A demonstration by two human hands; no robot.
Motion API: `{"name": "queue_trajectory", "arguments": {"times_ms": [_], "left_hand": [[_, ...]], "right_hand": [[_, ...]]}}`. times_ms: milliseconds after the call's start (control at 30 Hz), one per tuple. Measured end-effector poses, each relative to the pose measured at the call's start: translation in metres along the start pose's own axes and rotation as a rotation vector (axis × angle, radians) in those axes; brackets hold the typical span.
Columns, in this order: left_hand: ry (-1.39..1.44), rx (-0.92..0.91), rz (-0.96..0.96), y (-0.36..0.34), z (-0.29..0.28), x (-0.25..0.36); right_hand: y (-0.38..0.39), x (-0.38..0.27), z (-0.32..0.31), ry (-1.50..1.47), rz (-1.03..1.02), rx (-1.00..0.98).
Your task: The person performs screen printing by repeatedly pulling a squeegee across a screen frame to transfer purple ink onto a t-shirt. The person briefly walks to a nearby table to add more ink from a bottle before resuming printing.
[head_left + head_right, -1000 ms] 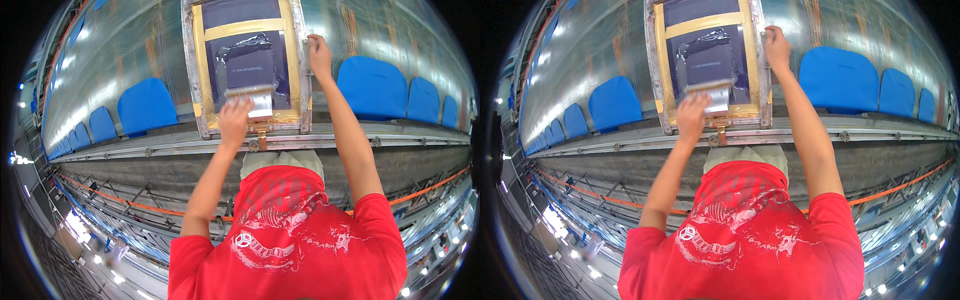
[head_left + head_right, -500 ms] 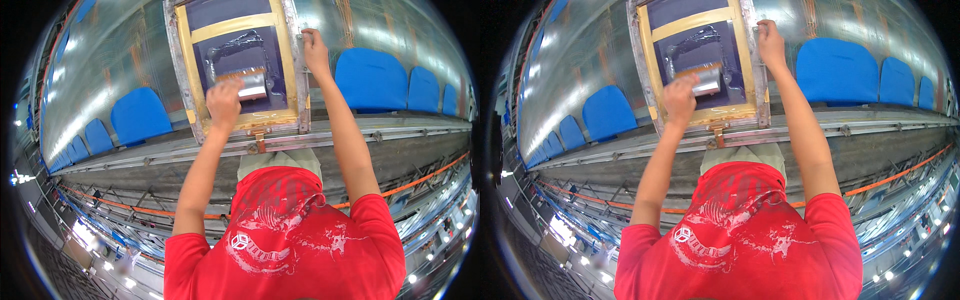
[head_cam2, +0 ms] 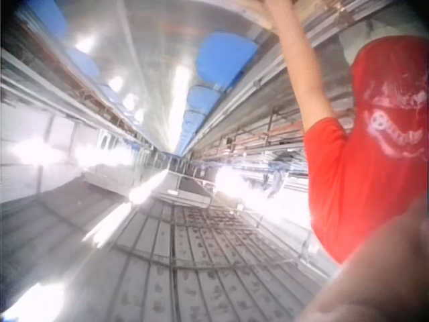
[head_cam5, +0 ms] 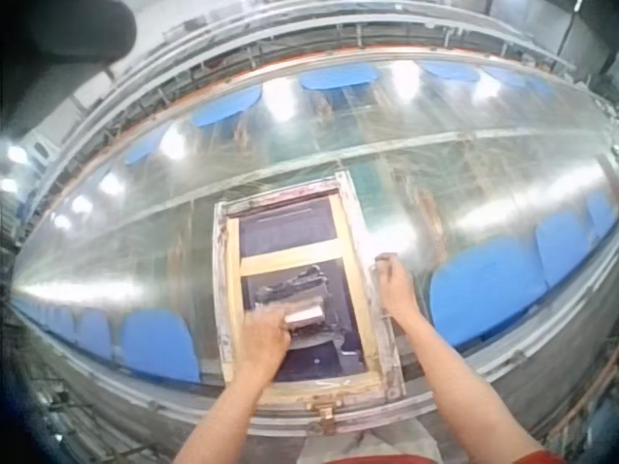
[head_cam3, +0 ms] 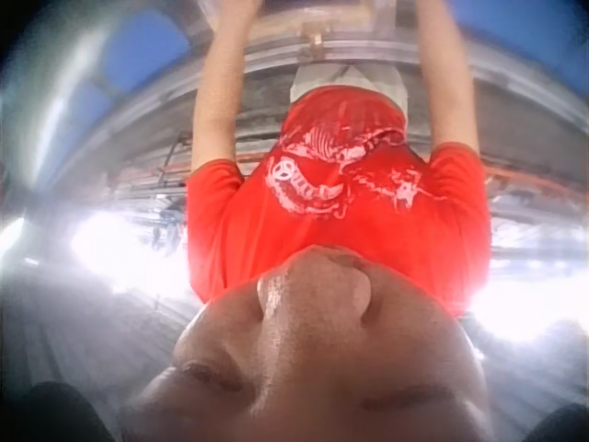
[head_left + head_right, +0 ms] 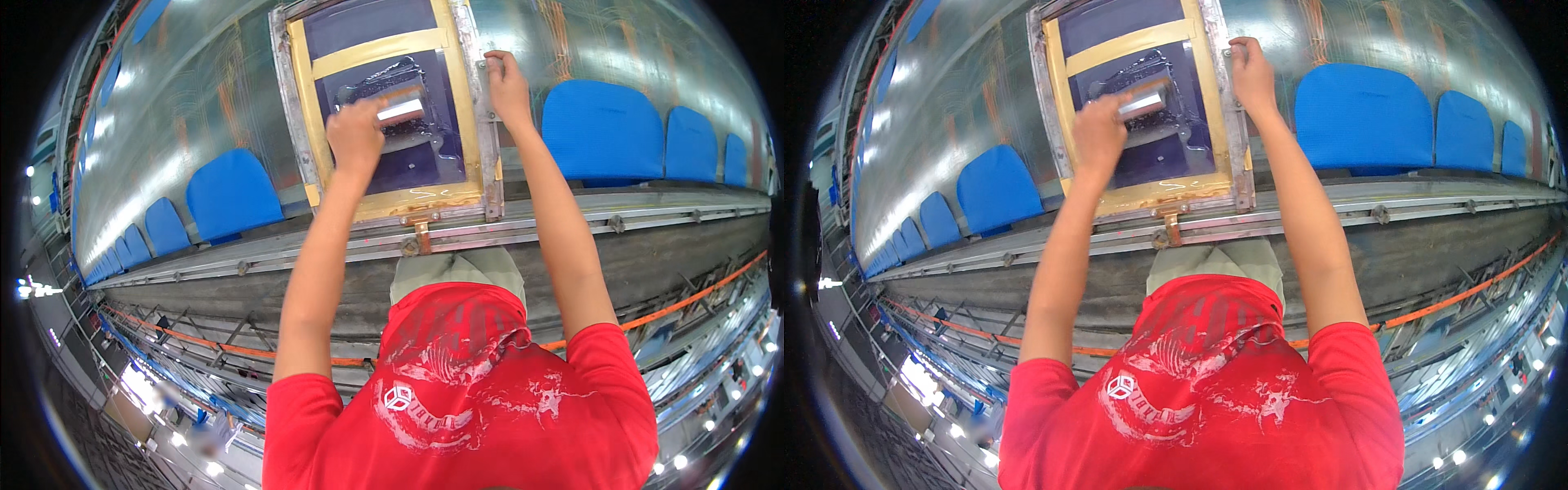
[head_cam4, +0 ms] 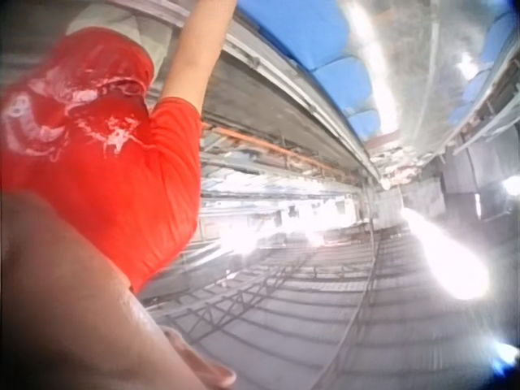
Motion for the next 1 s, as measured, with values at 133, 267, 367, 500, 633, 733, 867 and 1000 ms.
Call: {"name": "queue_trajectory", "arguments": {"times_ms": [133, 267, 367, 500, 633, 733, 867, 1000], "left_hand": [[0.014, 0.01, 0.035, 0.072, 0.016, 0.024], [0.11, 0.054, 0.088, 0.101, 0.012, 0.025], [0.213, 0.046, 0.149, 0.117, -0.005, 0.003], [0.212, 0.051, 0.132, 0.15, -0.03, -0.056], [0.207, 0.045, 0.086, 0.179, -0.052, -0.14], [0.196, 0.016, 0.04, 0.205, -0.066, -0.214], [0.17, -0.016, 0.001, 0.213, -0.074, -0.239], [0.147, -0.022, -0.005, 0.214, -0.082, -0.237]], "right_hand": [[-0.003, 0.008, 0.002, -0.033, 0.014, -0.001], [-0.01, -0.004, 0.0, 0.049, 0.029, -0.013], [-0.009, -0.044, 0.005, 0.046, -0.089, 0.089], [0.009, -0.103, 0.063, -0.008, -0.043, 0.053], [0.024, -0.15, 0.154, -0.039, -0.151, 0.086], [0.037, -0.178, 0.234, -0.08, -0.083, 0.051], [0.041, -0.189, 0.258, -0.099, -0.065, 0.042], [0.042, -0.193, 0.255, -0.12, -0.053, 0.027]]}}
Point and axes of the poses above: each hand's wrist, its own y-axis away from the middle knuckle, its own z-axis out of the palm, x = y × z, the point moved 6 cm from there along -y, towards the middle knuckle, and after that the axes turned 13 degrees about -x, right-handed, at the moved point
